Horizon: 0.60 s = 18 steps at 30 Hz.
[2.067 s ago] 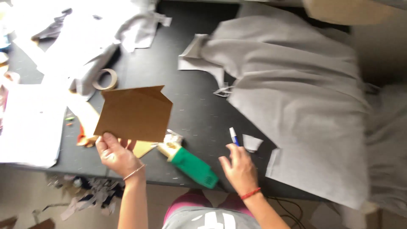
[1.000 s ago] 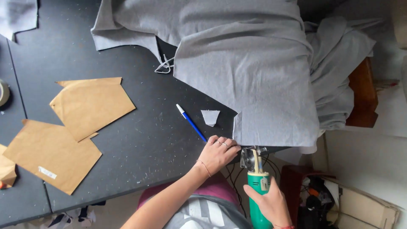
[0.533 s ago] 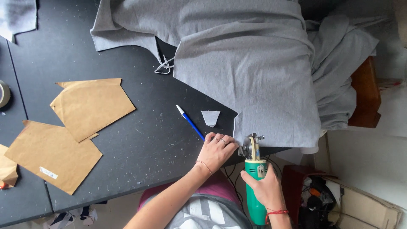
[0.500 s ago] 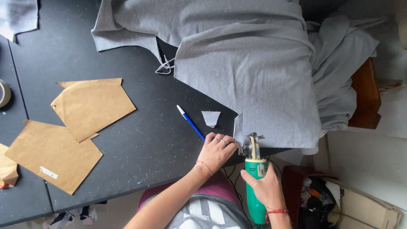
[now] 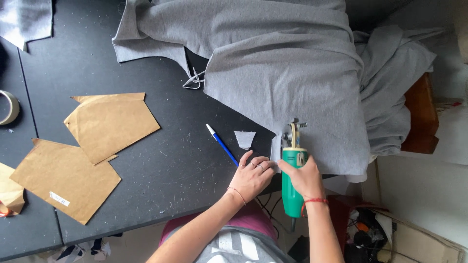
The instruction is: The person uses a green electric fabric cutter to cut a large piece of gray fabric on a black table. They place a brown paper pattern on the fabric, trace its outline with a blue pen, and then cut along the marked lines. The person repeats this process for multiple pattern pieces, moving the cut fabric aside as they work.
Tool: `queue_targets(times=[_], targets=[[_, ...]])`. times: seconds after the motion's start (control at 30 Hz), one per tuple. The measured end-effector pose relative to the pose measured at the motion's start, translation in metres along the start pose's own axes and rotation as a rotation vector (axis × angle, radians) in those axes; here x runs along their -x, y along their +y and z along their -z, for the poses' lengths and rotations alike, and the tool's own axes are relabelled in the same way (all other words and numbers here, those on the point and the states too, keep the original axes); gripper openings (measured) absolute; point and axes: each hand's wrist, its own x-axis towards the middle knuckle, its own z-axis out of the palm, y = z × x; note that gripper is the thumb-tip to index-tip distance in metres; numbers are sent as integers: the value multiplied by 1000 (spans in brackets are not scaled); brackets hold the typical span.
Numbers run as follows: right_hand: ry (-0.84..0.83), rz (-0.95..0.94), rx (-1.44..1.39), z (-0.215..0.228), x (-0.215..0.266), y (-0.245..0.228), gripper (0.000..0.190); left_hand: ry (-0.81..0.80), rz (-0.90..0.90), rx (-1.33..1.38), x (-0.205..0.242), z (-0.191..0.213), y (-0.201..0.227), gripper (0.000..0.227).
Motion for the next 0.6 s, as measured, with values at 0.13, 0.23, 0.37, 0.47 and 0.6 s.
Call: queue_targets(times=[0.13,0.23,0.37,0.47,0.6], targets=[[17,87,-17,3,-14,-11,82,12,1,-19,1,-3,1,12],[-35,77,-15,9,0,-3,78,1,20,-28,-4,2,0,10],[-66,-137,44,29,44,30,55,-152,53,-45,-16,25,5,7],[-64,-234,74,47,37,71,55,-180,44,-28,-17,20,15,4],[-31,-373,59,71,23,129,55,-198,-70,35,-37,-10,40,5]])
